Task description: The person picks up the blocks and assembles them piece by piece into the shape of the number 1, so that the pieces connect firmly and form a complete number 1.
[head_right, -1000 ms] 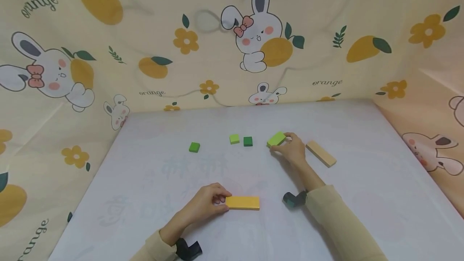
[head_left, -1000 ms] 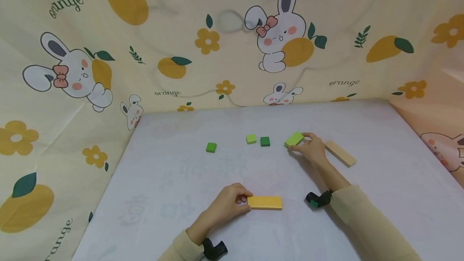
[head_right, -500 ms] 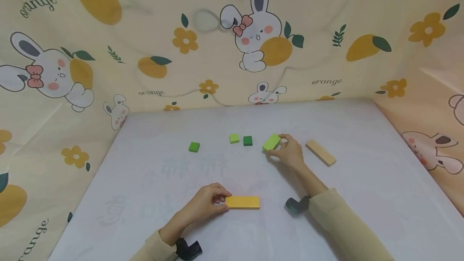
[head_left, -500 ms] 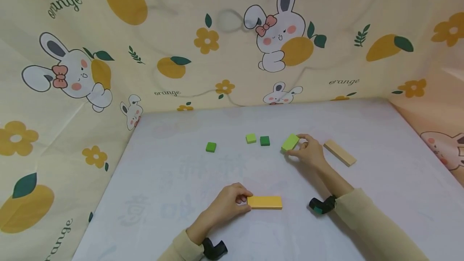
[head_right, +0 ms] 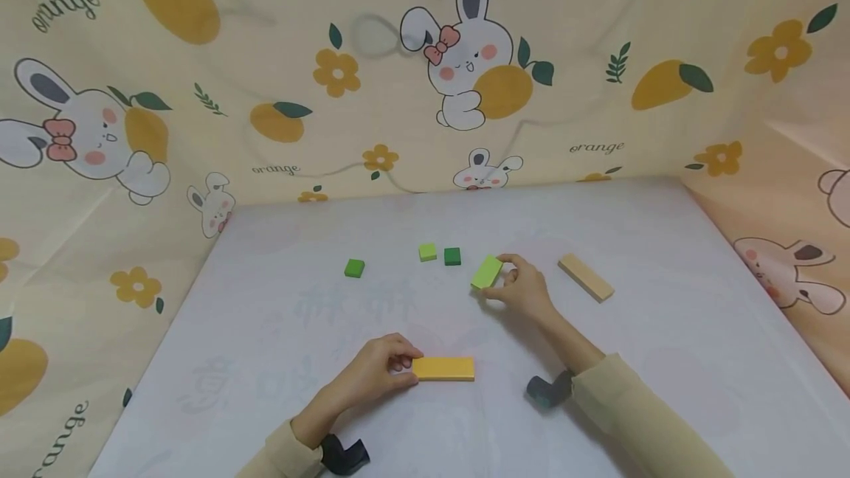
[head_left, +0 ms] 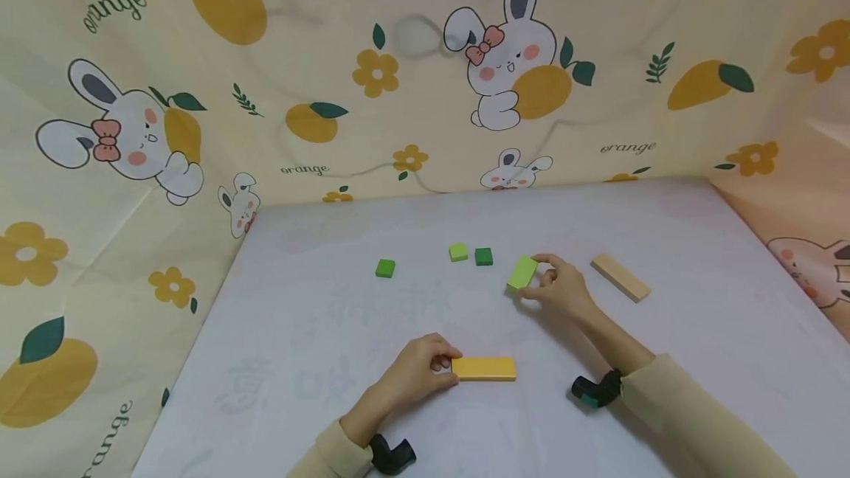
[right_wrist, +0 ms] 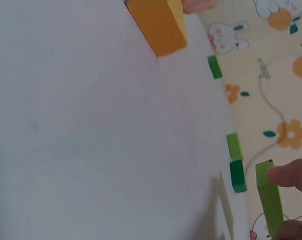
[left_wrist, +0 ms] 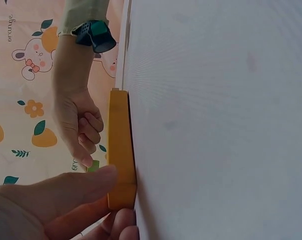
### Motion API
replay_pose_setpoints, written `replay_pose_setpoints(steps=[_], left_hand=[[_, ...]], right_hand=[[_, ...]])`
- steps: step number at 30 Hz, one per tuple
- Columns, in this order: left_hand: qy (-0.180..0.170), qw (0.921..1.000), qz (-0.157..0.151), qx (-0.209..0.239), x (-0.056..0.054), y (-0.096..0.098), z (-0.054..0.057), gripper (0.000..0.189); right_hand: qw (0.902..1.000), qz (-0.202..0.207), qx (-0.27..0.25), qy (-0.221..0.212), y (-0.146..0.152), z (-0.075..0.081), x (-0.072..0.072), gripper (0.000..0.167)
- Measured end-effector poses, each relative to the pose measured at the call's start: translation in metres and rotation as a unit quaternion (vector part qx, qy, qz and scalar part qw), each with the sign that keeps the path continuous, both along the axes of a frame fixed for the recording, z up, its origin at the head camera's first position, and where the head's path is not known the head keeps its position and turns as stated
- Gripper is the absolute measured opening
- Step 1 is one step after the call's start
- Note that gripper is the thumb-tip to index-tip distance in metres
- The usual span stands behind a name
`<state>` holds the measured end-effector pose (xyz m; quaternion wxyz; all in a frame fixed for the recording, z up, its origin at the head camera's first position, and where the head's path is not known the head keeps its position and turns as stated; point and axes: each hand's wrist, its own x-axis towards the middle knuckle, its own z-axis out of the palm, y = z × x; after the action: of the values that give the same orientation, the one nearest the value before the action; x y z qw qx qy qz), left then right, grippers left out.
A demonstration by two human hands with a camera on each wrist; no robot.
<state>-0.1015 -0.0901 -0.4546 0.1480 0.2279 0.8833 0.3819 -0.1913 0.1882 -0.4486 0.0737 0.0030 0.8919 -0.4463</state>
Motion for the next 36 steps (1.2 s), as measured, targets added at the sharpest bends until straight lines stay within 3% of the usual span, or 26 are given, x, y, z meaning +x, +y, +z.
replay_pose_setpoints(steps=[24,36], left_hand=[[0.000,1.0000,0.000,-0.004,0.000,0.000,0.000,0.029],[-0.004,0.9999,0.003,-0.014,0.000,0.001,-0.001,0.029]], right_hand=[[0.9977,0.065,0.008,0.017,-0.017,0.001,0.033,0.067],[0.9962,0.085,-0.011,0.016,-0.023,-0.003,0.044,0.065]])
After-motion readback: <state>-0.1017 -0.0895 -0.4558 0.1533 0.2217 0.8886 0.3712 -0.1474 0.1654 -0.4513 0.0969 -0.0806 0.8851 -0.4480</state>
